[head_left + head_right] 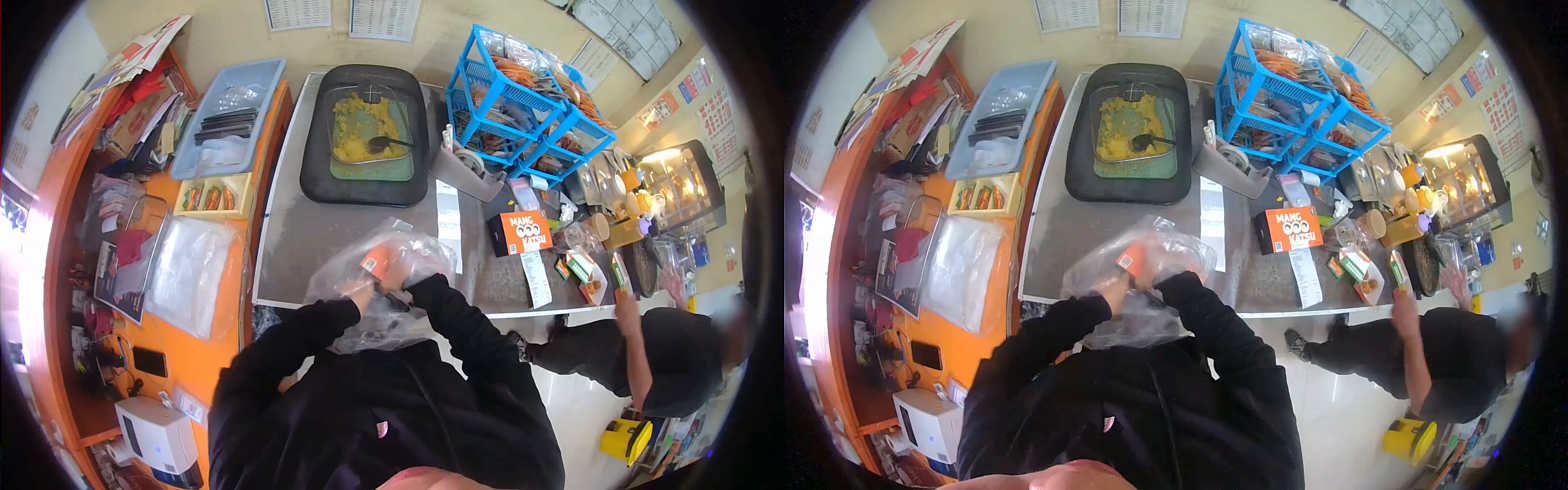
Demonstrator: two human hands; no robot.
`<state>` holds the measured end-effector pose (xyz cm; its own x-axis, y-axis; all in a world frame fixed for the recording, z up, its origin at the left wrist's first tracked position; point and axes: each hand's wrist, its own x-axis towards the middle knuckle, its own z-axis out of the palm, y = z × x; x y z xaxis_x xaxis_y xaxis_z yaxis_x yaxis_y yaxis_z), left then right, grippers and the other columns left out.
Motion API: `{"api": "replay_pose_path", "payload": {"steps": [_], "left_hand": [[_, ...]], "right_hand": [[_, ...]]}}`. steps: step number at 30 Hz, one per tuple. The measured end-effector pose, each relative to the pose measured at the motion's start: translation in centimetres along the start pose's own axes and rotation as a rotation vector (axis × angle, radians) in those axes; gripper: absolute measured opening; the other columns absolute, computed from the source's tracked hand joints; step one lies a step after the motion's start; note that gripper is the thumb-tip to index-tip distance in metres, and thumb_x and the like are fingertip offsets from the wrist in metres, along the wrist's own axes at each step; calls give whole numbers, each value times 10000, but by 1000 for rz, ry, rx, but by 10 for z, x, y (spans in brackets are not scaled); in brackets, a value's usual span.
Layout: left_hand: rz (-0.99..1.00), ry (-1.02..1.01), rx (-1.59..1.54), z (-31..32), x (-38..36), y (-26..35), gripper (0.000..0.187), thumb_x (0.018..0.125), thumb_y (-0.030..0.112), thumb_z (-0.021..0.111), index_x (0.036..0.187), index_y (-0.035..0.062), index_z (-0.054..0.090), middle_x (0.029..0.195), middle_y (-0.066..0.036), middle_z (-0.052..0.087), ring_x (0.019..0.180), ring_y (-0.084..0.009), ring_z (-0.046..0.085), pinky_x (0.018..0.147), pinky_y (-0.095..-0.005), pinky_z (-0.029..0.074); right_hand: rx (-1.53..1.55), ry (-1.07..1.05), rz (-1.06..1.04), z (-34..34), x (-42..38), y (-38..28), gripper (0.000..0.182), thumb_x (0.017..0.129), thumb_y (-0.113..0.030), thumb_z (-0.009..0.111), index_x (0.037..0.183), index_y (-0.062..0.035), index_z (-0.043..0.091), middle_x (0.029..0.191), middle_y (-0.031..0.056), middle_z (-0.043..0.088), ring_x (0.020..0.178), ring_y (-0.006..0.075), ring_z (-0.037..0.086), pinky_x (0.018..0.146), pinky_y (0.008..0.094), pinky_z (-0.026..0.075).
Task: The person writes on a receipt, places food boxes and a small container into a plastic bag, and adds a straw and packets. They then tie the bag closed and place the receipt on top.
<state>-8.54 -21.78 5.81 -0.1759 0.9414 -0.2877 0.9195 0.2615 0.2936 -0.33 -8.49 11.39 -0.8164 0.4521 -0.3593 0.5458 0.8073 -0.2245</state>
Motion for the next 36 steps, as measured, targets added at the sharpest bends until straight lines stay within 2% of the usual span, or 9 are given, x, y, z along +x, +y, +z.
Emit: {"api": "replay_pose_path", "payload": {"steps": [10, 14, 19, 23, 26, 28, 30, 31, 36], "left_hand": [[-633, 56, 241, 122, 51, -127, 496, 865, 195, 435, 1339, 113, 316, 1400, -206, 269, 1232, -449, 322, 967, -573, 302], [-643, 14, 270, 33, 38, -93, 519, 858, 185, 426, 1361, 174, 300, 1395, -242, 262, 1244, -460, 299, 1022, -532, 253], [-422, -115, 270, -13, 30, -49, 720, 742, 308, 621, 1376, 230, 289, 1389, -187, 301, 1262, -440, 269, 1024, -600, 149], [-335, -79, 255, -42, 19, -36, 743, 722, 293, 642, 1378, 204, 303, 1320, -151, 400, 1239, -399, 320, 1028, -593, 149], [-30, 140, 56, -54, -9, -38, 697, 707, 245, 661, 1329, 132, 366, 1274, -160, 445, 1208, -370, 361, 1021, -568, 192], [163, 233, -73, -65, -32, -28, 667, 694, 195, 672, 1292, 102, 392, 1265, -176, 446, 1197, -378, 367, 1017, -559, 207], [164, 458, -3, -76, -62, -7, 646, 680, 159, 685, 1260, 78, 411, 1282, -194, 417, 1206, -375, 355, 1022, -532, 214], [70, 637, 134, -80, -78, 14, 640, 673, 147, 692, 1246, 69, 418, 1303, -204, 389, 1220, -368, 340, 1029, -510, 213], [-555, 1088, -298, -30, -100, 49, 879, 621, 92, 746, 1355, 44, 265, 1413, -215, 196, 1307, -322, 230, 1059, -406, 214]], "right_hand": [[124, 391, -69, 15, 41, 28, 329, 739, -318, 528, 955, -87, 622, 957, 212, 612, 962, 405, 555, 886, 495, 397], [46, 310, -282, 22, 80, 32, 324, 738, -336, 532, 900, -70, 620, 901, 206, 619, 923, 422, 561, 877, 495, 397], [231, 596, 371, 23, 63, 17, 495, 731, -504, 559, 929, -57, 638, 950, 175, 622, 971, 315, 571, 898, 439, 389], [208, 132, -384, -15, 4, 45, 525, 788, -480, 560, 1070, -39, 596, 1045, 184, 597, 1005, 299, 554, 866, 392, 424], [1039, -354, -562, -87, -60, 112, 287, 782, -206, 680, 986, -17, 607, 851, 114, 650, 849, 164, 621, 689, 300, 491], [474, 187, -183, -94, -68, 197, 290, 689, -179, 670, 899, -24, 546, 823, 139, 592, 750, 291, 593, 677, 375, 478], [-253, 329, 301, -34, -43, 294, 832, 615, -202, 716, 1333, -146, 299, 1193, 163, 474, 1020, 345, 535, 773, 494, 456], [-563, 625, 297, -1, -39, 325, 1006, 598, -183, 726, 1416, -248, 143, 1271, 202, 392, 1166, 404, 408, 870, 618, 355], [-509, 234, -182, -45, -45, 334, 967, 567, -127, 707, 1391, -219, 209, 1267, 250, 347, 1213, 441, 312, 968, 630, 224]]}}
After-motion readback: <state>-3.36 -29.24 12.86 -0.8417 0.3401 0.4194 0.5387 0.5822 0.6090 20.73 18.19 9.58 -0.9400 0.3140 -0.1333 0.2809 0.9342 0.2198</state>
